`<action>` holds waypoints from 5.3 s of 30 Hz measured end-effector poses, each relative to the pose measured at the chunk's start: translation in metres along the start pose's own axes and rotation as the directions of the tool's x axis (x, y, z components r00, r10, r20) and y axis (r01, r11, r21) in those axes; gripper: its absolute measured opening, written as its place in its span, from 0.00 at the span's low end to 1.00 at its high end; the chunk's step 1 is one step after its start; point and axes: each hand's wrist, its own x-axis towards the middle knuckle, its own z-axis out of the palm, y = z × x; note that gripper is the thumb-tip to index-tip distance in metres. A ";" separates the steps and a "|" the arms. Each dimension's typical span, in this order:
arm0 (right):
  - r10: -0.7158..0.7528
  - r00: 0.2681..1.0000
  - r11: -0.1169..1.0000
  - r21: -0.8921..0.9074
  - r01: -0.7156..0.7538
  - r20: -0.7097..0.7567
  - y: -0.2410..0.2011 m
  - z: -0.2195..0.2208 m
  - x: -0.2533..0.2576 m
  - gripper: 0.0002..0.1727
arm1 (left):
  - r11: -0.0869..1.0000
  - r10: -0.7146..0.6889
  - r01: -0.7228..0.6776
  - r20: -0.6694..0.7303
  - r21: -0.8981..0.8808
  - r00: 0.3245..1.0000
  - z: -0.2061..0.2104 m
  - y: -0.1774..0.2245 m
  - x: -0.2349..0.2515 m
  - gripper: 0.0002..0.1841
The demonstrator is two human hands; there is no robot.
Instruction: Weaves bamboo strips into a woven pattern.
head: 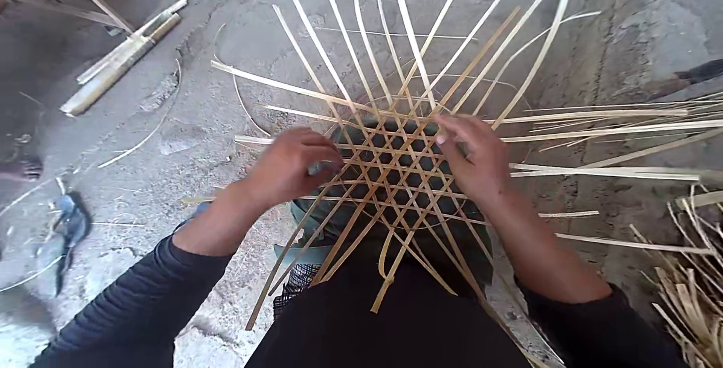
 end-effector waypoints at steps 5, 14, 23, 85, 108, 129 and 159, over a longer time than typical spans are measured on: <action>0.034 0.997 0.940 -0.342 -0.010 0.064 0.012 0.047 0.037 0.31 | 0.984 0.116 -0.139 0.185 0.115 0.976 0.027 0.002 -0.017 0.13; 0.064 0.998 0.912 -0.403 -0.068 -0.025 0.023 0.069 0.041 0.30 | 0.957 0.117 -0.147 0.133 0.249 0.984 0.031 -0.002 -0.015 0.14; 0.051 0.999 0.897 -0.439 -0.054 -0.019 0.024 0.069 0.042 0.28 | 0.968 0.097 -0.122 0.121 0.221 0.988 0.043 -0.004 -0.019 0.15; -0.067 0.822 0.996 -0.006 0.085 0.566 -0.056 0.018 -0.051 0.14 | 0.994 0.037 -0.069 0.323 0.086 0.946 0.093 0.039 0.077 0.34; -0.018 0.887 0.896 0.386 0.219 -0.462 -0.010 -0.148 -0.046 0.15 | 0.818 -0.200 0.286 -0.219 0.500 0.955 -0.102 -0.066 0.227 0.44; -0.476 0.875 0.860 0.165 0.483 -0.086 -0.009 0.036 -0.068 0.14 | 0.882 -0.470 0.470 0.009 0.012 0.882 0.059 0.004 0.123 0.38; 0.079 0.971 0.350 0.906 -0.239 0.226 -0.036 0.096 -0.057 0.25 | 0.912 -0.410 0.407 0.207 0.055 0.888 0.148 0.004 0.124 0.31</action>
